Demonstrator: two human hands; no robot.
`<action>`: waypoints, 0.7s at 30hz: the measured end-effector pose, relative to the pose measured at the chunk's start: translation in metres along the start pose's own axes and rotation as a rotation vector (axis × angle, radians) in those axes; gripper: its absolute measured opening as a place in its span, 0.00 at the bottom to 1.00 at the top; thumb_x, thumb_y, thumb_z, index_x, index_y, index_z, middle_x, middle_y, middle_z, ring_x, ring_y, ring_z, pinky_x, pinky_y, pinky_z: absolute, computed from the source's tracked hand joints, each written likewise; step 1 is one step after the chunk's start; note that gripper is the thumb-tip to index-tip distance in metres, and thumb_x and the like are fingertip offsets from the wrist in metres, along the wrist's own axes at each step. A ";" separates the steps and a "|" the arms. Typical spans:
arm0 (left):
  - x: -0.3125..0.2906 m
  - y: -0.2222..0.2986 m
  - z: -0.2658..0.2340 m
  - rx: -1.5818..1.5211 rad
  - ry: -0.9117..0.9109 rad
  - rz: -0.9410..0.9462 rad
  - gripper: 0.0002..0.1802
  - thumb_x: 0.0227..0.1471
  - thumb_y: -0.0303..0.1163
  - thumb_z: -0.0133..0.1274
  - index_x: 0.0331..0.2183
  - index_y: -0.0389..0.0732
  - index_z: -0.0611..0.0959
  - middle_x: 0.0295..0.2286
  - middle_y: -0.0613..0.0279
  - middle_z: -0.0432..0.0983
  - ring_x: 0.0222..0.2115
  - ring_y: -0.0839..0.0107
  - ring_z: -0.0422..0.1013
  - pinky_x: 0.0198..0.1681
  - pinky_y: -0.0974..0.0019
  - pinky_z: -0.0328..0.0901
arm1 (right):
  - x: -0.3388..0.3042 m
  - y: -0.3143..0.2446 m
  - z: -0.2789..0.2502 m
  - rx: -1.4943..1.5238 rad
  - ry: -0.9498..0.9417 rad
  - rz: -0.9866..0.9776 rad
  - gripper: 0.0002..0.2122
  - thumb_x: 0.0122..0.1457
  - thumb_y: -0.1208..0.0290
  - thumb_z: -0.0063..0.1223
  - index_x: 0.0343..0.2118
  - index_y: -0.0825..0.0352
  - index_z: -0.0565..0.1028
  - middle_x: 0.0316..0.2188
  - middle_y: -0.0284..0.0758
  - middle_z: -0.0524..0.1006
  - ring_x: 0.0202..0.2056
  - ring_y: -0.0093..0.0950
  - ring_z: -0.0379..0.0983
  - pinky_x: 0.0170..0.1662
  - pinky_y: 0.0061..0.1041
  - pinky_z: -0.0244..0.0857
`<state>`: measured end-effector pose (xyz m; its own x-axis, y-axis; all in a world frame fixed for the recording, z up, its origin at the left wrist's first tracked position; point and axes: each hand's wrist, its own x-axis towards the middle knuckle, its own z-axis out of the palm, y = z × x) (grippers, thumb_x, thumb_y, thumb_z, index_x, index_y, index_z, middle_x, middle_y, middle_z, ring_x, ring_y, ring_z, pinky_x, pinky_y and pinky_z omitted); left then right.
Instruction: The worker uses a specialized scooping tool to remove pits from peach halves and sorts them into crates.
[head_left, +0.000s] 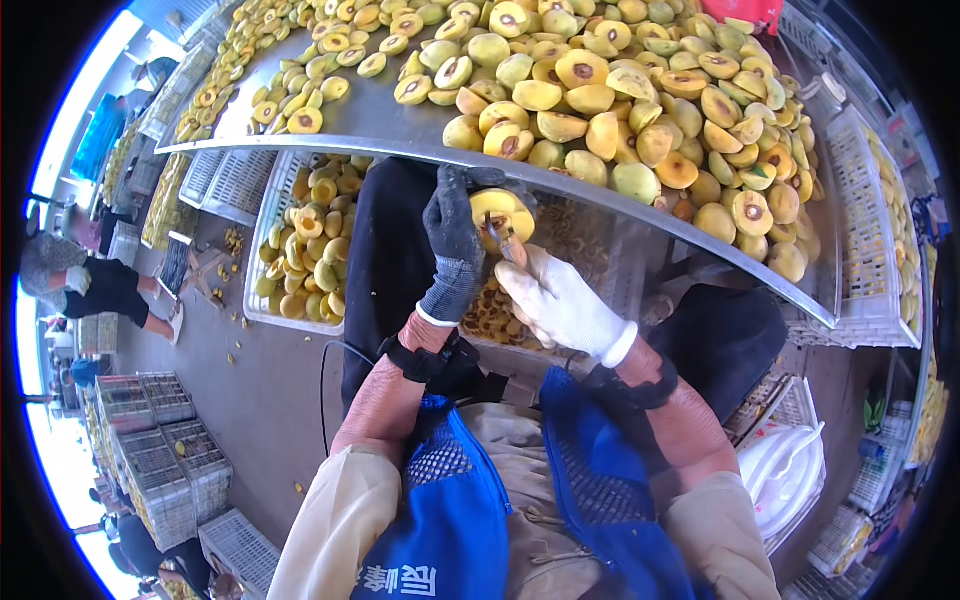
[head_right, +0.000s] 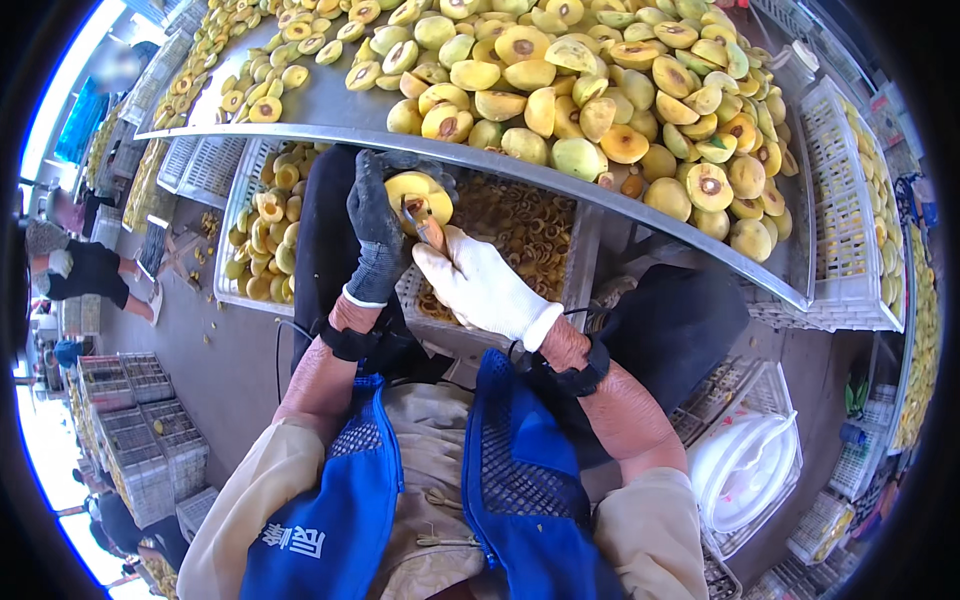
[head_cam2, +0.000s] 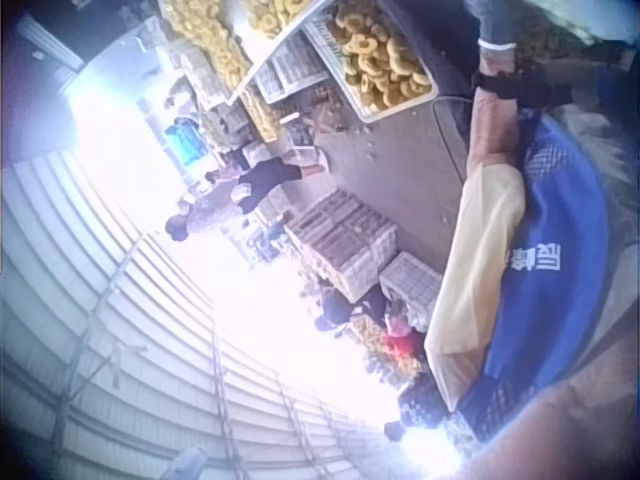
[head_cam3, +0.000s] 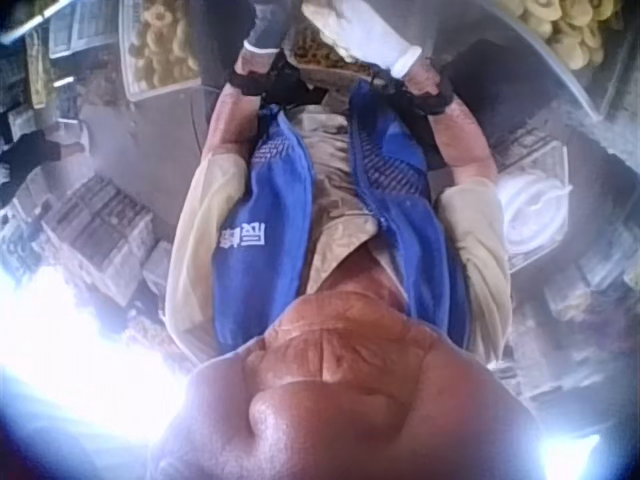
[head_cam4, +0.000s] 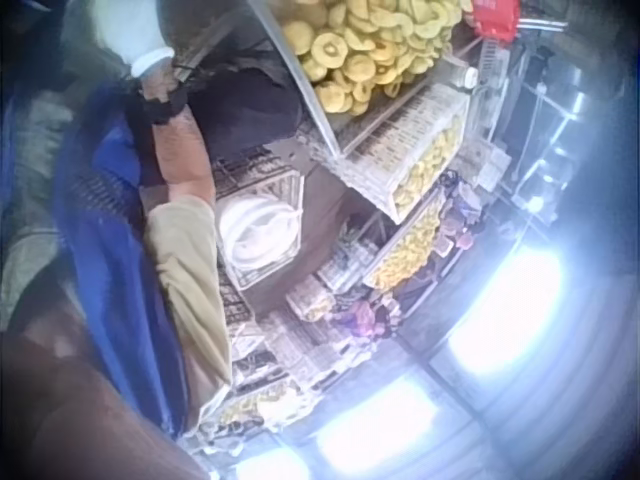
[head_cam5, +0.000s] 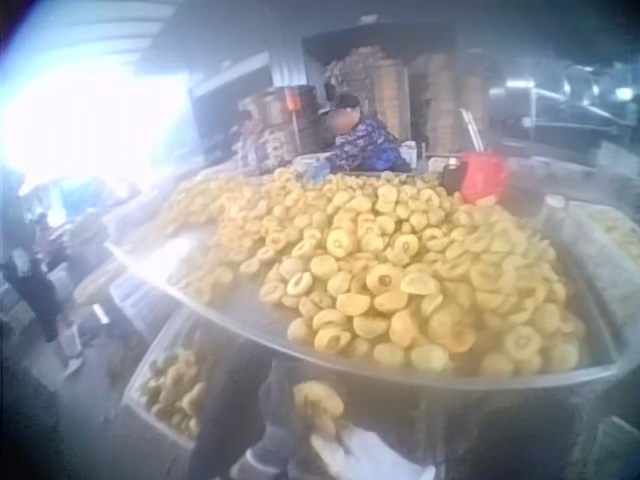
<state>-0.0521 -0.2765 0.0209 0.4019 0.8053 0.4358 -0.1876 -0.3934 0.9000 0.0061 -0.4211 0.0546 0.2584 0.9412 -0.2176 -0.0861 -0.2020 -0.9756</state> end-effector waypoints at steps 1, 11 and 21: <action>-0.004 -0.005 0.000 -0.257 0.027 -0.131 0.16 0.58 0.36 0.44 0.40 0.32 0.75 0.32 0.65 0.73 0.32 0.80 0.67 0.37 0.74 0.64 | -0.001 0.002 0.001 -0.144 0.046 -0.063 0.13 0.61 0.62 0.42 0.32 0.69 0.66 0.15 0.31 0.68 0.14 0.20 0.64 0.17 0.21 0.56; -0.003 -0.023 -0.017 0.324 -0.246 0.263 0.27 0.53 0.30 0.48 0.52 0.28 0.63 0.40 0.48 0.70 0.37 0.60 0.70 0.40 0.65 0.66 | -0.014 -0.019 -0.002 0.360 -0.173 0.244 0.15 0.59 0.55 0.43 0.33 0.65 0.64 0.14 0.24 0.62 0.09 0.13 0.56 0.10 0.14 0.52; -0.013 -0.033 -0.008 -0.350 -0.140 -0.195 0.35 0.51 0.40 0.51 0.54 0.29 0.59 0.43 0.52 0.68 0.40 0.65 0.67 0.46 0.65 0.62 | -0.009 -0.012 0.012 0.712 -0.292 0.291 0.14 0.61 0.58 0.41 0.28 0.64 0.68 0.09 0.22 0.56 0.06 0.12 0.48 0.08 0.13 0.42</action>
<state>-0.0584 -0.2704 -0.0146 0.5735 0.7722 0.2734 -0.3789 -0.0459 0.9243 -0.0071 -0.4239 0.0684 -0.1204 0.9300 -0.3473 -0.7260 -0.3211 -0.6081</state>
